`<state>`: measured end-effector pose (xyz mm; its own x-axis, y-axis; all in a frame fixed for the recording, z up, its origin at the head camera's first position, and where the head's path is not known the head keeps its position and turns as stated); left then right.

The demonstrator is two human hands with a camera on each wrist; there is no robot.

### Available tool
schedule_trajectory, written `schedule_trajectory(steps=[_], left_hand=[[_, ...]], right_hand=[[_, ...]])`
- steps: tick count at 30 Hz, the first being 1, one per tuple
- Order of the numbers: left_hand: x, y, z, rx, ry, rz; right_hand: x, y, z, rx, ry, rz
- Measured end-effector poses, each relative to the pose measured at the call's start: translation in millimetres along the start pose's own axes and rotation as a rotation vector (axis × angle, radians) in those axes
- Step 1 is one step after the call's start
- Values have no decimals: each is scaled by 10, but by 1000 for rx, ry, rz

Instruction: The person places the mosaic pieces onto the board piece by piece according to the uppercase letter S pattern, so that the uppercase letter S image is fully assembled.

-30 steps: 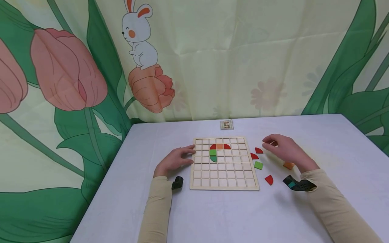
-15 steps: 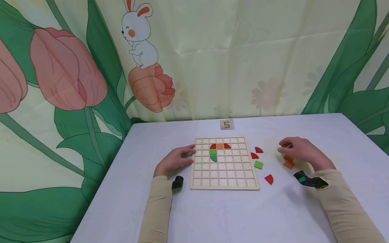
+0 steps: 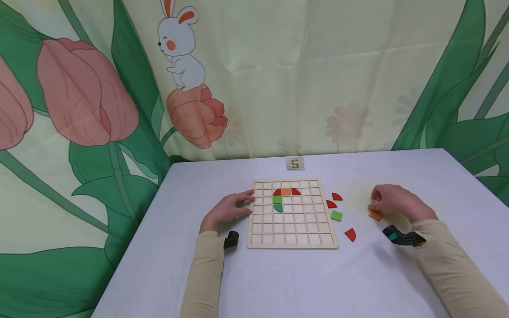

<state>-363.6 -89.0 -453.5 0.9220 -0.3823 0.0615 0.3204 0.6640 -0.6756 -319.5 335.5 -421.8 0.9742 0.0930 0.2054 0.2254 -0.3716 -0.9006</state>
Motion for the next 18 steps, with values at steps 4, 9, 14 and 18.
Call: schedule_trajectory(steps=[4,9,14,18], left_hand=[[-6,9,-17,8,-12,4],[-8,9,-21,-11,-24,4],[-4,2,-3,-5,-11,0],[-3,-1,2,-12,7,1]], right_hand=[[-10,7,-60,19,-49,29],[-70,20,-140,23,-143,115],[-80,36,-149,-14,-173,157],[-92,63,-111,-22,-172,178]])
Point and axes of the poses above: each hand's wrist, its own x-axis away from the middle knuckle, its own y-axis out of the palm, z = x × y, the point moved 7 cm from there along -x, towards the middle knuckle, and after that the axes turned 6 degrees about z, right-handed, at the moved point
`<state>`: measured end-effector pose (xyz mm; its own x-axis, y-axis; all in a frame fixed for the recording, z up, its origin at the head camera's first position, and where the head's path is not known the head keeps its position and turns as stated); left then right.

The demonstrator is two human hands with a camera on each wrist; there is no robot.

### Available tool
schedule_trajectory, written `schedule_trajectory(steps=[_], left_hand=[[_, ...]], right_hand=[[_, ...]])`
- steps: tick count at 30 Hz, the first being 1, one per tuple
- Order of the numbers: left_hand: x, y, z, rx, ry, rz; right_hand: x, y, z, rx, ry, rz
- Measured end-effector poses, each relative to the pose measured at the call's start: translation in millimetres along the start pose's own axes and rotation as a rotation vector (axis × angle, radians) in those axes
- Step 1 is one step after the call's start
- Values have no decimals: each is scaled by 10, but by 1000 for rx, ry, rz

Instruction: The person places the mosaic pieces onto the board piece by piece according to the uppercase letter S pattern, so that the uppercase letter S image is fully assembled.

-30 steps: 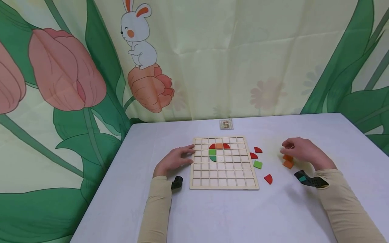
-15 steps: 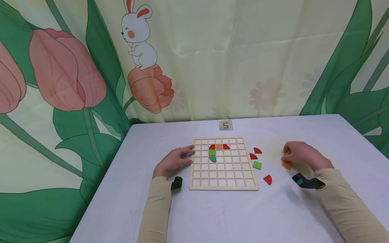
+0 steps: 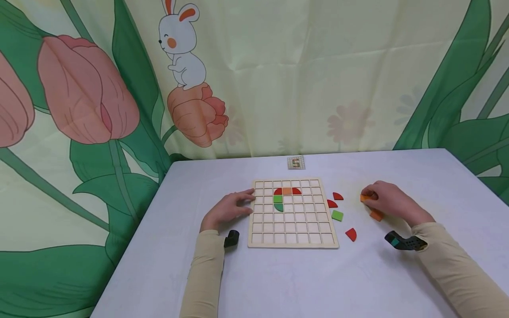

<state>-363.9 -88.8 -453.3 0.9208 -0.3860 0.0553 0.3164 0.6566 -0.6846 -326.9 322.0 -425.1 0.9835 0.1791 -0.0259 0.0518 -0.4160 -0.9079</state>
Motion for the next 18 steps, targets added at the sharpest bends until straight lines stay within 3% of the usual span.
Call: schedule_trajectory(steps=[11,18], left_hand=[[5,-9,27,3,15,-1],[7,-7,32,11,0,0]], right_hand=[[3,26,32,20,-44,42],[-3,2,-69,-16,-34,107]])
Point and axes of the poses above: each hand's wrist, its own x-axis away from the middle knuckle, its own y-axis out of the palm, z = x × y, the point moved 7 cm from there along -x, towards the middle knuckle, and after that the axes turned 6 degrees about z, right-handed, at the moved point
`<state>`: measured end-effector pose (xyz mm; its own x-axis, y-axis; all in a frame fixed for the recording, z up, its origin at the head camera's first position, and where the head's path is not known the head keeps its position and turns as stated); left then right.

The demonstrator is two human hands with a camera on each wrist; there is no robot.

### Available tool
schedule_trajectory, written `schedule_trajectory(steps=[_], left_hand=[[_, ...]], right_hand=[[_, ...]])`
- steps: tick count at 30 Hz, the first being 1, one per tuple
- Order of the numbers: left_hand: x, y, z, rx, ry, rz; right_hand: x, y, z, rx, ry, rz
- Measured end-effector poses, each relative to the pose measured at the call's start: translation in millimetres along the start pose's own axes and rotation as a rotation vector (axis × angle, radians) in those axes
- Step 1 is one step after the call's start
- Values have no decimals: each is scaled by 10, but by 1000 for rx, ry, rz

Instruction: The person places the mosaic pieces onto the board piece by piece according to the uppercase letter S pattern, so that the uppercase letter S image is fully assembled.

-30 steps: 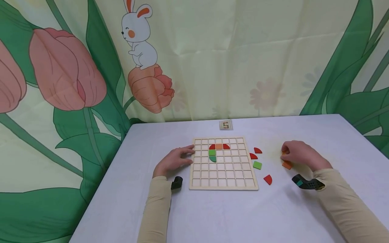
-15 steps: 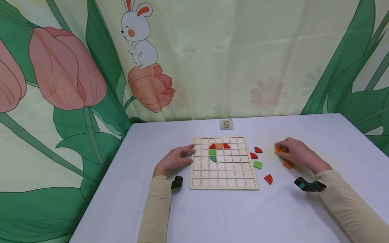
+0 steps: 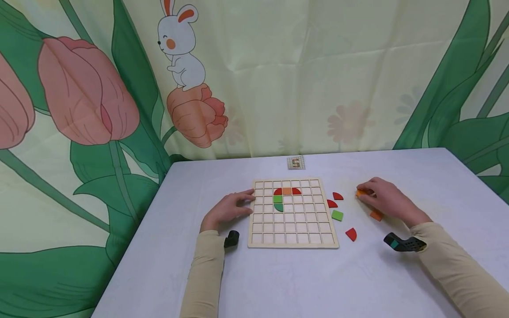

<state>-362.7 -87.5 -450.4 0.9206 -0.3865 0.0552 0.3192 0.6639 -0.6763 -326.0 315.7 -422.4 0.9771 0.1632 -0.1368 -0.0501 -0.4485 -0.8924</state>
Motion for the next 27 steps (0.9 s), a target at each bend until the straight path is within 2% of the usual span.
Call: schedule_trajectory(steps=[7,14,21,27], left_hand=[[1,3,5,-6,-8,0],[2,-13,17,-20,1,-3],[9,-23,20,-3,12,-4],[5,-2,4,-1,-11,1]], right_hand=[[-13,-42,-283,-58,-10,101],[-8,-67,-612,-106,-84,160],[-54,72,-952,-104,-188,106],[-108,244,-1161,-83,-251,37]])
Point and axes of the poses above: each hand's wrist, its own x-axis away from the middle knuckle, its own y-axis out of the palm, z = x × y, the point moved 7 cm from there along -x, towards the middle knuckle, and after that the axes turned 6 degrees about z, right-handed, at the moved point
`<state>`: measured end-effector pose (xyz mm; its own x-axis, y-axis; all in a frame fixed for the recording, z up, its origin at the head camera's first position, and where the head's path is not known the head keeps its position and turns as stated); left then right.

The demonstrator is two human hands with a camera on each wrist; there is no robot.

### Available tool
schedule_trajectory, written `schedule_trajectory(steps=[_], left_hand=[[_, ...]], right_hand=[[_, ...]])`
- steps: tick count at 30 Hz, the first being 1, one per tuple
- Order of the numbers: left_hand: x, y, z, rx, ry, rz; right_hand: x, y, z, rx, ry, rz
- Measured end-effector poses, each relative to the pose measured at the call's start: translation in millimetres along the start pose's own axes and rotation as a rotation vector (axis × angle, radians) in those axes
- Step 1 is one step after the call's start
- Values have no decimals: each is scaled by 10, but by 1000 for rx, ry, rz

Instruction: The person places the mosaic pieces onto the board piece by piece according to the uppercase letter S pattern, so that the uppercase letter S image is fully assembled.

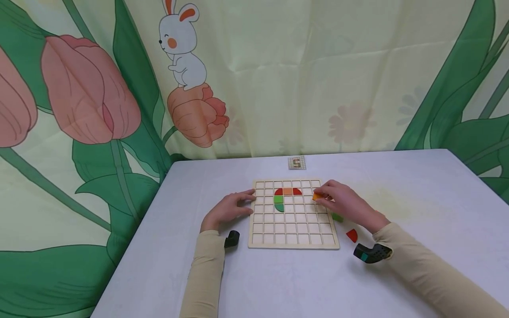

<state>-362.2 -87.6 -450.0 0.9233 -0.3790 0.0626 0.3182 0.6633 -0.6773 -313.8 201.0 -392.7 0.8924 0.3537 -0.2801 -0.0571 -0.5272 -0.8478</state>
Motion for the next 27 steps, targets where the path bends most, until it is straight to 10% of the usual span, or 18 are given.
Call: schedule_trajectory(steps=[27], left_hand=[[-9,2,6,-23,27,0]], right_hand=[[-219,496,-389,-3,-69,-129]])
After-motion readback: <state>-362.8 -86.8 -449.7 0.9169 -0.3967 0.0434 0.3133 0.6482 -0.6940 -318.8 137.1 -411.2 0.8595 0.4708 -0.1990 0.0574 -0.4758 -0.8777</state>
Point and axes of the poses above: each hand's wrist, its own x-axis away from the middle knuckle, its own y-axis out of the palm, z = x × y, the point moved 7 cm from there along -x, towards the middle knuckle, and after that the axes turned 6 degrees about z, right-handed, at the moved point
